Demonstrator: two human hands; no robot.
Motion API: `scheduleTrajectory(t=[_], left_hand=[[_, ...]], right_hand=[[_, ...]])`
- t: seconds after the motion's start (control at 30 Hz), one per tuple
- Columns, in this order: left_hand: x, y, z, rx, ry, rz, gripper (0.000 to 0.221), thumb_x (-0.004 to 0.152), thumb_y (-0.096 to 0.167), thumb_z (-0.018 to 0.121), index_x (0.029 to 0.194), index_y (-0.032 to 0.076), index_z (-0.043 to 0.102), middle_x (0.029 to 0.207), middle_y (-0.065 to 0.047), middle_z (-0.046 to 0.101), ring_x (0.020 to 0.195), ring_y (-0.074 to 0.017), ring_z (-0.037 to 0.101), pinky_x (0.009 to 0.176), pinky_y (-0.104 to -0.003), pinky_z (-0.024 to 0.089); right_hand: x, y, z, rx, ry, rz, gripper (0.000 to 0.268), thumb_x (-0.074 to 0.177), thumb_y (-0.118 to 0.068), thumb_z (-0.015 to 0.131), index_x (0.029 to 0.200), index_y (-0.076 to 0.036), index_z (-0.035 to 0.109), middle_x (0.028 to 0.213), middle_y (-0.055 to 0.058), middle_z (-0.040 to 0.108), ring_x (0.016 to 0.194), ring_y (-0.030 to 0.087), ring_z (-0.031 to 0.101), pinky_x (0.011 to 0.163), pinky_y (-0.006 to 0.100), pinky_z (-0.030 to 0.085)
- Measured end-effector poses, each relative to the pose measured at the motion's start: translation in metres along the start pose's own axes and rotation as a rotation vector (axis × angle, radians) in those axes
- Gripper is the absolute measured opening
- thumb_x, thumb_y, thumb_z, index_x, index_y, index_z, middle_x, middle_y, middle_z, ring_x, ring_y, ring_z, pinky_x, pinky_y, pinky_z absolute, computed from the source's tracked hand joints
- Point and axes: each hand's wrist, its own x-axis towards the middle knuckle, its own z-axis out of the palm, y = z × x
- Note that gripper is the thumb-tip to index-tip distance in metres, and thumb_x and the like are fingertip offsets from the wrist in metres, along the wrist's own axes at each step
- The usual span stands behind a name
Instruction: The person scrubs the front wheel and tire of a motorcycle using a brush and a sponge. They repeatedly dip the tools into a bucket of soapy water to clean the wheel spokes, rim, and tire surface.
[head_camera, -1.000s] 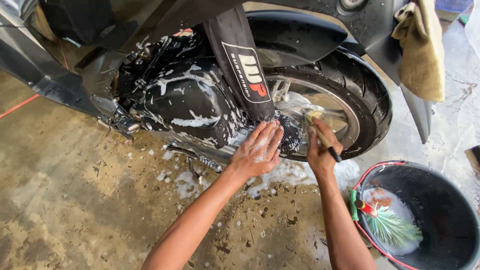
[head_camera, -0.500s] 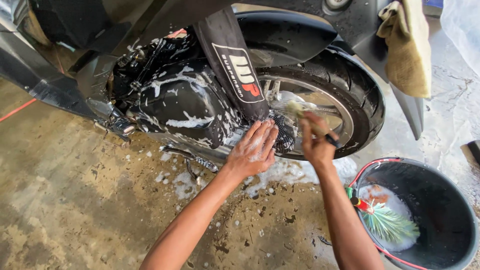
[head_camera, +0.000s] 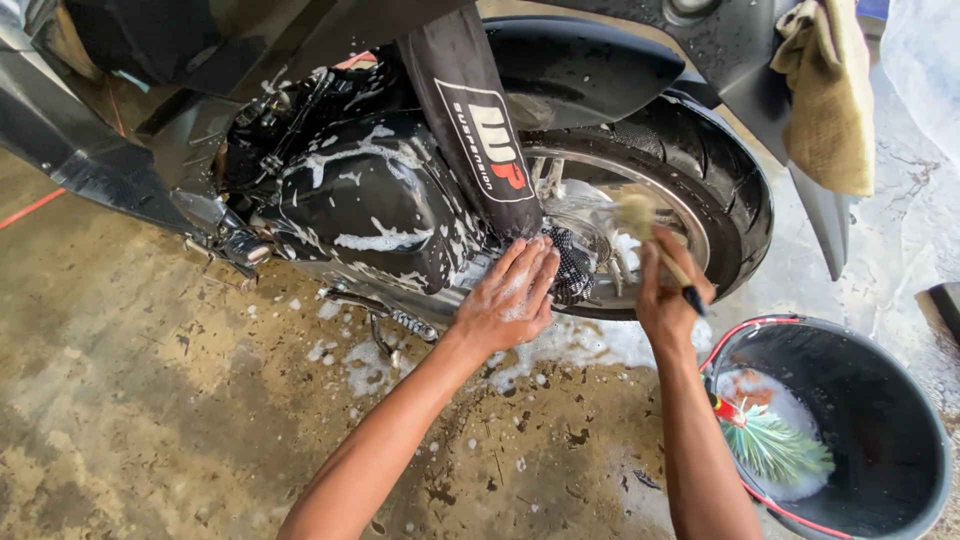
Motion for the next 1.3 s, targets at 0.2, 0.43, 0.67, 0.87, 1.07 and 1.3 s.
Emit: scheduleTrajectory(t=[0.2, 0.43, 0.67, 0.87, 1.07, 1.3], left_hand=[[0.000, 0.001, 0.013, 0.008, 0.245, 0.000, 0.058, 0.092, 0.031, 0.044, 0.135, -0.003, 0.061, 0.132, -0.025, 0.066, 0.136, -0.0294, 0.054, 0.125, -0.046, 0.024], [0.001, 0.002, 0.011, 0.015, 0.299, -0.005, 0.056, 0.091, 0.029, 0.046, 0.135, -0.003, 0.061, 0.132, -0.025, 0.065, 0.136, -0.0297, 0.054, 0.124, -0.045, 0.028], [0.003, -0.005, 0.019, 0.066, 0.306, 0.009, 0.056, 0.091, 0.032, 0.046, 0.132, -0.002, 0.064, 0.130, -0.024, 0.067, 0.134, -0.0285, 0.056, 0.125, -0.046, 0.026], [0.011, -0.003, 0.012, 0.042, 0.460, 0.026, 0.054, 0.087, 0.025, 0.051, 0.129, -0.006, 0.065, 0.124, -0.027, 0.068, 0.128, -0.0331, 0.060, 0.122, -0.047, 0.034], [-0.001, 0.006, -0.006, 0.001, 0.157, -0.012, 0.059, 0.092, 0.031, 0.041, 0.137, -0.004, 0.058, 0.133, -0.025, 0.062, 0.135, -0.0308, 0.052, 0.124, -0.046, 0.023], [0.000, 0.001, -0.004, -0.002, -0.121, -0.042, 0.063, 0.100, 0.037, 0.031, 0.149, 0.000, 0.048, 0.150, -0.022, 0.051, 0.148, -0.0275, 0.038, 0.128, -0.044, 0.007]], right_hand=[[-0.020, 0.016, 0.027, -0.063, 0.168, -0.103, 0.021, 0.099, -0.009, 0.076, 0.119, -0.005, 0.077, 0.108, 0.019, 0.072, 0.097, 0.041, 0.071, 0.085, 0.044, 0.056], [0.007, -0.023, -0.012, -0.021, -0.104, 0.068, 0.019, 0.099, -0.010, 0.075, 0.117, -0.011, 0.077, 0.106, 0.011, 0.076, 0.096, 0.037, 0.072, 0.084, 0.046, 0.055], [0.015, -0.050, 0.015, 0.074, -0.117, 0.051, 0.011, 0.100, -0.006, 0.071, 0.109, -0.007, 0.077, 0.099, 0.015, 0.076, 0.092, 0.034, 0.073, 0.080, 0.043, 0.057], [-0.037, -0.012, 0.012, 0.119, -0.021, 0.370, 0.019, 0.103, -0.009, 0.065, 0.119, -0.003, 0.073, 0.088, 0.020, 0.074, 0.087, 0.030, 0.073, 0.080, 0.042, 0.058], [-0.039, -0.033, 0.006, 0.013, -0.015, 0.440, 0.017, 0.101, -0.010, 0.069, 0.115, -0.003, 0.076, 0.089, 0.026, 0.074, 0.088, 0.037, 0.074, 0.076, 0.046, 0.059], [0.006, -0.049, 0.024, -0.051, -0.046, 0.158, 0.019, 0.102, -0.018, 0.071, 0.119, -0.010, 0.073, 0.093, 0.021, 0.076, 0.088, 0.042, 0.073, 0.074, 0.050, 0.059]])
